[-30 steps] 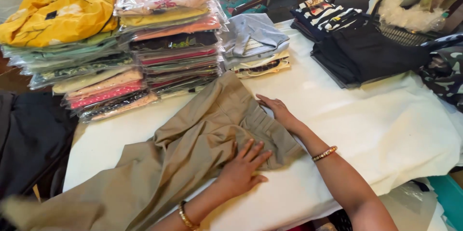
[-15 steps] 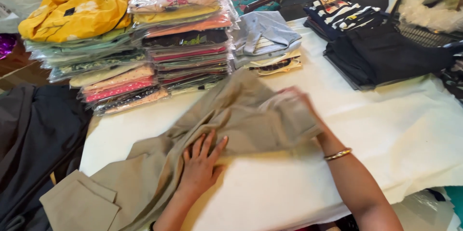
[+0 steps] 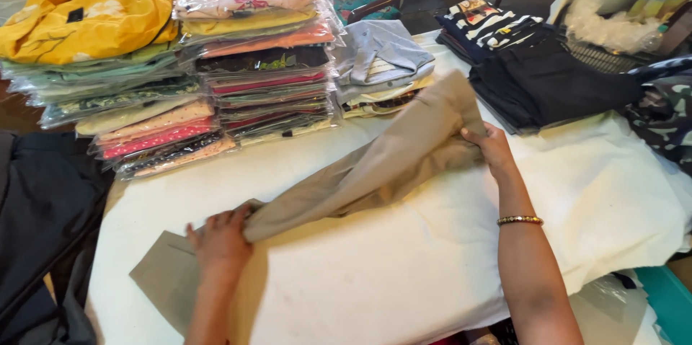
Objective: The person folds a pair of black trousers on a white table, then folds a pair of beige trousers. The person smooths the fabric, aligns the legs, and folds each garment into a compact rectangle before placing it on a stack.
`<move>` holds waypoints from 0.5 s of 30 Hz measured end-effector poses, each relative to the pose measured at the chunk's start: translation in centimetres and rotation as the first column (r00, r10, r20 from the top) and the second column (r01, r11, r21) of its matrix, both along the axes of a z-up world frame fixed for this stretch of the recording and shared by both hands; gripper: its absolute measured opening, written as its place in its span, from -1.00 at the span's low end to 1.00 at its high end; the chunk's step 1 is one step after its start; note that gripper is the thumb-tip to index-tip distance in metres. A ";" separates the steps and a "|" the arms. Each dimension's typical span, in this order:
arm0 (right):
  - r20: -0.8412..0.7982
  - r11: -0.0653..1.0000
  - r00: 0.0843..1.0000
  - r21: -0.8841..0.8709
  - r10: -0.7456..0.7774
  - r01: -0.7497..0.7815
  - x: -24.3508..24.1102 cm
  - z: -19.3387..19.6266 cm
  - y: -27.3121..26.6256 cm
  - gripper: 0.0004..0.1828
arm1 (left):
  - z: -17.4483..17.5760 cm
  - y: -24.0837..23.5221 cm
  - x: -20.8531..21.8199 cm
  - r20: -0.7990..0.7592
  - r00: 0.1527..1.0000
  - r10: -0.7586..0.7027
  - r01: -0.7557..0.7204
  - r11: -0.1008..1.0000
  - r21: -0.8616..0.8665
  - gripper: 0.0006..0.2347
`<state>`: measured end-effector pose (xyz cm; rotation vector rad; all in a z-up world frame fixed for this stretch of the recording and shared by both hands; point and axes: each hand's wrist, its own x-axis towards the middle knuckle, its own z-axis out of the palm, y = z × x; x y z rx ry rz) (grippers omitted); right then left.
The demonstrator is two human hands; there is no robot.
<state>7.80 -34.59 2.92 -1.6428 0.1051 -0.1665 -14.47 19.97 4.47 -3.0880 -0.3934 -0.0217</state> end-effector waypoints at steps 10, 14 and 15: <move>0.351 0.992 0.928 -0.019 0.124 -0.126 -2.3 4.4 -1.0 -0.65 | 3.5 5.6 -0.9 0.170 0.969 0.178 -0.091 0.901 -0.425 -0.61; 0.532 1.000 0.847 -0.013 0.006 0.001 -6.8 9.9 -2.6 -0.74 | 8.7 8.4 -4.5 0.205 0.956 0.209 0.050 0.572 -0.819 -0.54; 0.532 1.000 0.847 -0.009 0.002 0.003 -8.1 12.1 -1.7 -0.74 | 9.6 9.2 -4.8 0.205 0.957 0.207 0.051 0.575 -0.817 -0.54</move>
